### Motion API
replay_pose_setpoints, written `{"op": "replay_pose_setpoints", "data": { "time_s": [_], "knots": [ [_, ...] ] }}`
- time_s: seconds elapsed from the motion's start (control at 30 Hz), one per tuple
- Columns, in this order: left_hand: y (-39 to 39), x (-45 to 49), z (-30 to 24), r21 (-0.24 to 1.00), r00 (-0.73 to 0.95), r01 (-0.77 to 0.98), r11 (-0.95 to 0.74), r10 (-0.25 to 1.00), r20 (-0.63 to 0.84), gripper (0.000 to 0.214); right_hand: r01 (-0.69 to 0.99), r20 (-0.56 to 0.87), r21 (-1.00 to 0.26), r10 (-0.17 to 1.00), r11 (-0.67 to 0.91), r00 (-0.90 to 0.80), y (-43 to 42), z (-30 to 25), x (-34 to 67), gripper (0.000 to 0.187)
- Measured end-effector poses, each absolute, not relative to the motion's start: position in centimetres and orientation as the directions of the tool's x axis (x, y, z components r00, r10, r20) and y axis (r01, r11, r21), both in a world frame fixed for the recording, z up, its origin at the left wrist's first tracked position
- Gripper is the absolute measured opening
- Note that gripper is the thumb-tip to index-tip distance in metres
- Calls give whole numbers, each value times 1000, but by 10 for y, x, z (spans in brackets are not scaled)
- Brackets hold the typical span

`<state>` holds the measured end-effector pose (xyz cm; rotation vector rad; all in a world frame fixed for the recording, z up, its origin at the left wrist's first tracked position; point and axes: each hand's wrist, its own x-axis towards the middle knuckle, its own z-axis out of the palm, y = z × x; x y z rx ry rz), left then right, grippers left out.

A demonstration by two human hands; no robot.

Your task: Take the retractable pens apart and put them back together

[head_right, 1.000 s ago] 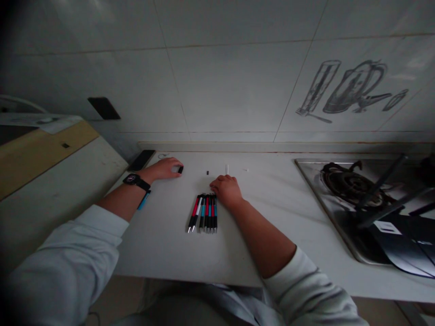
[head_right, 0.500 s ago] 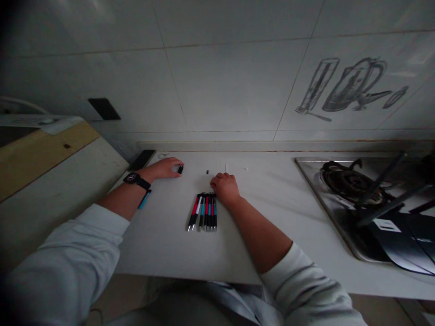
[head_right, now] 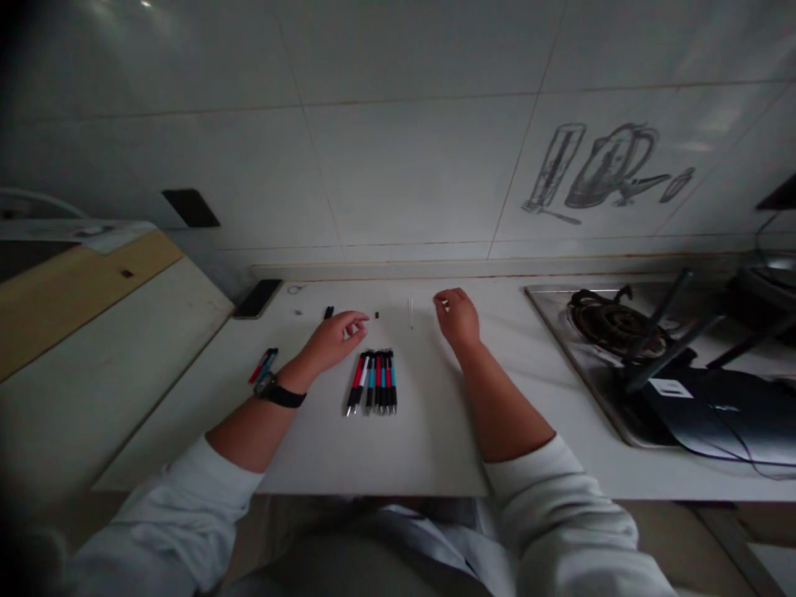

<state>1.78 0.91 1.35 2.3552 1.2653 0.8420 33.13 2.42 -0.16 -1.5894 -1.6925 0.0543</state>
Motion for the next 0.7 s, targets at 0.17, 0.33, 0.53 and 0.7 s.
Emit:
{"op": "replay_pose_setpoints", "data": {
  "time_s": [0.17, 0.33, 0.53, 0.7],
  "knots": [
    [8, 8, -11, 581, 389, 672, -459, 887, 250, 25, 889, 355, -446, 892, -101, 279, 36, -10, 372, 25],
    [18, -1, -14, 572, 402, 689, -444, 892, 208, 25, 911, 210, -326, 920, -252, 330, 40, -19, 370, 30],
    [14, 2, -14, 511, 428, 728, -456, 886, 181, 25, 921, 187, -258, 920, -293, 345, 39, -18, 366, 32],
    [13, 3, -13, 506, 436, 733, -456, 885, 165, 27, 926, 181, -245, 924, -289, 336, 40, -18, 364, 32]
  ]
}}
